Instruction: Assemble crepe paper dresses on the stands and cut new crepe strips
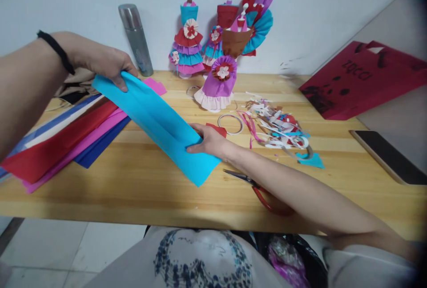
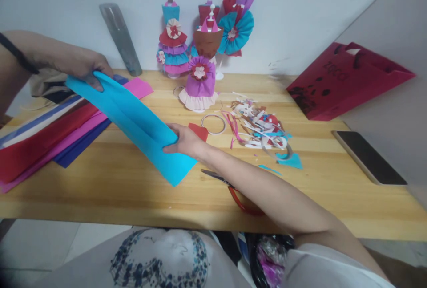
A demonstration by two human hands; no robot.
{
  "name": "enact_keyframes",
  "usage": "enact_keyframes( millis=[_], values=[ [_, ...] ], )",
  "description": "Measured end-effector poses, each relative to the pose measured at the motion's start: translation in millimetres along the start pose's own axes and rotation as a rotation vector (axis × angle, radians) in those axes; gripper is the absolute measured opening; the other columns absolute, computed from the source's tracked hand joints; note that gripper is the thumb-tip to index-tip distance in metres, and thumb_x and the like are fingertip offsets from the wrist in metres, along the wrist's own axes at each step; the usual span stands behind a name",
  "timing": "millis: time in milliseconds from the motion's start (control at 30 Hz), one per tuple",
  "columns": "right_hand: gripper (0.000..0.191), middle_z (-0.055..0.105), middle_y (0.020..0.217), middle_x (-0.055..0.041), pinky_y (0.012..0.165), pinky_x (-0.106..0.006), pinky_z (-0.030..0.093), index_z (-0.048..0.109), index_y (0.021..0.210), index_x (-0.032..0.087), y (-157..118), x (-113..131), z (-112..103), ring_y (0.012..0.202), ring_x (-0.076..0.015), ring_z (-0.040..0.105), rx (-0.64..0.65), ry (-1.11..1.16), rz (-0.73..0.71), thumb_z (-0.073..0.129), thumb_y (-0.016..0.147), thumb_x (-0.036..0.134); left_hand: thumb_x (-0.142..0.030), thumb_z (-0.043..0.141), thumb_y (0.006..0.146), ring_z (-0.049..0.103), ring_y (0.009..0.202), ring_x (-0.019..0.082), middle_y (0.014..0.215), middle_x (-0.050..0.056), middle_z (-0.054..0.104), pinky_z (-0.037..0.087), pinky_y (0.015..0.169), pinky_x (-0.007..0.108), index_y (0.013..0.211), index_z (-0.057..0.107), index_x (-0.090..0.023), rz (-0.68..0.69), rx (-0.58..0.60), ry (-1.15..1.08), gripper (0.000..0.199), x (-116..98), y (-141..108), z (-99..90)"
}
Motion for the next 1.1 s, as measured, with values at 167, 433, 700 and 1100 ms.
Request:
enact_keyframes(
  millis=[167, 433, 700, 1100],
  values=[
    [0.068, 0.073, 0.115, -0.0028, 0.093, -0.038, 0.055, 0.066, 0.120, 0.020, -1, -1, 5, 0.109, -0.0270, 0.067, -0.030, 0.015, 0.088, 0.084, 0.054, 0.014, 0.010, 0.066, 0.076, 0.055, 0.059, 0.005, 0.062, -0.012, 0.068, 0.038, 0.059, 0.008, 0.108, 0.066, 0.003, 0.018, 0.274, 0.310, 0.032, -11, 3, 9.1],
    [0.053, 0.077, 0.095, -0.0015, 0.078, -0.037, 0.060, 0.070, 0.098, 0.022, -18, 2, 10, 0.090, -0.0259, 0.072, 0.060, 0.425, 0.294, 0.084, 0.047, 0.016, 0.002, 0.064, 0.080, 0.049, 0.056, 0.004, 0.056, -0.011, 0.060, 0.030, 0.055, 0.009, 0.097, 0.070, 0.002, 0.099, 0.156, 0.394, 0.018, -37, 19, 9.3],
    [0.047, 0.078, 0.096, -0.0077, 0.081, -0.039, 0.061, 0.069, 0.096, 0.019, -18, 0, 12, 0.091, -0.0271, 0.073, 0.046, 0.657, 0.390, 0.082, 0.050, 0.014, -0.024, 0.047, 0.094, 0.051, 0.104, 0.015, 0.116, 0.007, 0.064, 0.028, 0.073, 0.019, 0.131, 0.055, 0.001, 0.159, -0.368, 0.421, 0.046, -61, 15, 24.2],
    [0.049, 0.076, 0.099, -0.0069, 0.076, -0.039, 0.060, 0.065, 0.098, 0.020, -14, -8, 3, 0.085, -0.0254, 0.071, -0.052, 0.504, 0.367, 0.079, 0.051, 0.014, -0.071, 0.068, 0.073, 0.072, 0.089, 0.025, 0.102, 0.014, 0.074, 0.058, 0.081, 0.036, 0.102, 0.070, -0.016, -0.219, 0.424, -1.254, 0.063, -18, -89, 219.0]
  ],
)
Point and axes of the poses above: each hand's wrist, its own y-axis towards the middle knuckle, its own z-axis out of the palm, x = y × z, the point moved 4 cm from there along y, towards the middle knuckle
